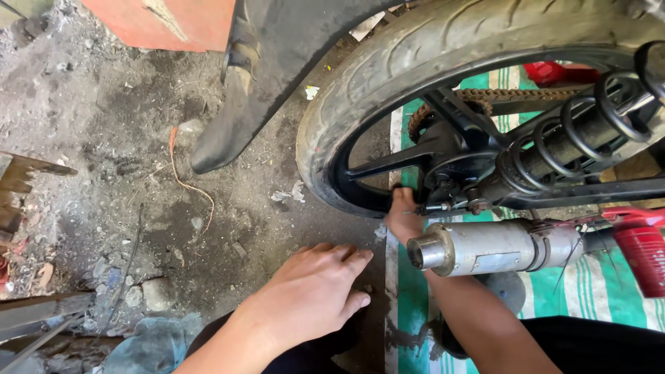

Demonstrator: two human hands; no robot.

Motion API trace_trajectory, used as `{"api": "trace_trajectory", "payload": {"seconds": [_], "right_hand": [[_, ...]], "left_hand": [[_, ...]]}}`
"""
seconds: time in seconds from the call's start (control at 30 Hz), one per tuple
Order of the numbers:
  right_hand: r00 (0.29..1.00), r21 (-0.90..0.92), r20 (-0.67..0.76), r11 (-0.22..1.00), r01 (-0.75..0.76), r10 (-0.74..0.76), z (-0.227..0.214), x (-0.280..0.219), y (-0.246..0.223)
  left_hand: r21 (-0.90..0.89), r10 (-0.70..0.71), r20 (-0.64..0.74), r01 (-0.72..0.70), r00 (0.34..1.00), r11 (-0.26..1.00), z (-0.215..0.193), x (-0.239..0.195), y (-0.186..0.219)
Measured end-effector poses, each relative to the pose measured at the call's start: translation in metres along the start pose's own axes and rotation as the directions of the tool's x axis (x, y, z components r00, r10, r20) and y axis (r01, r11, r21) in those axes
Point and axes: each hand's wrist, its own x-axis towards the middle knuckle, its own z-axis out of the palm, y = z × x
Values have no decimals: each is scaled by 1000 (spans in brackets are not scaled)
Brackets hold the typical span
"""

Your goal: The person uses a black cloth to wipe the rear tire, wheel spokes, chain, and exhaust pipe of a motorcycle. They clean the tire tread and sidewall, then move to the chain and sprocket area, and finally wipe the exhaust pipe.

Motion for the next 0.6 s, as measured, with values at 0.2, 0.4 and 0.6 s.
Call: {"api": "trace_trajectory", "payload": {"seconds": [0.2, 0.4, 0.6], "right_hand": [[909, 397, -286, 826, 401, -304, -15, -12, -90], [935, -26, -137, 945, 327, -328, 2, 5, 14], [979, -129, -141, 984, 126, -144, 54, 35, 95]], "left_hand": [[8, 18, -14, -18, 1000, 1000, 2, 8, 3], [-13, -67, 96, 68, 993, 998, -8, 5, 7], [6, -51, 80, 50, 995, 999, -6, 4, 8]]}}
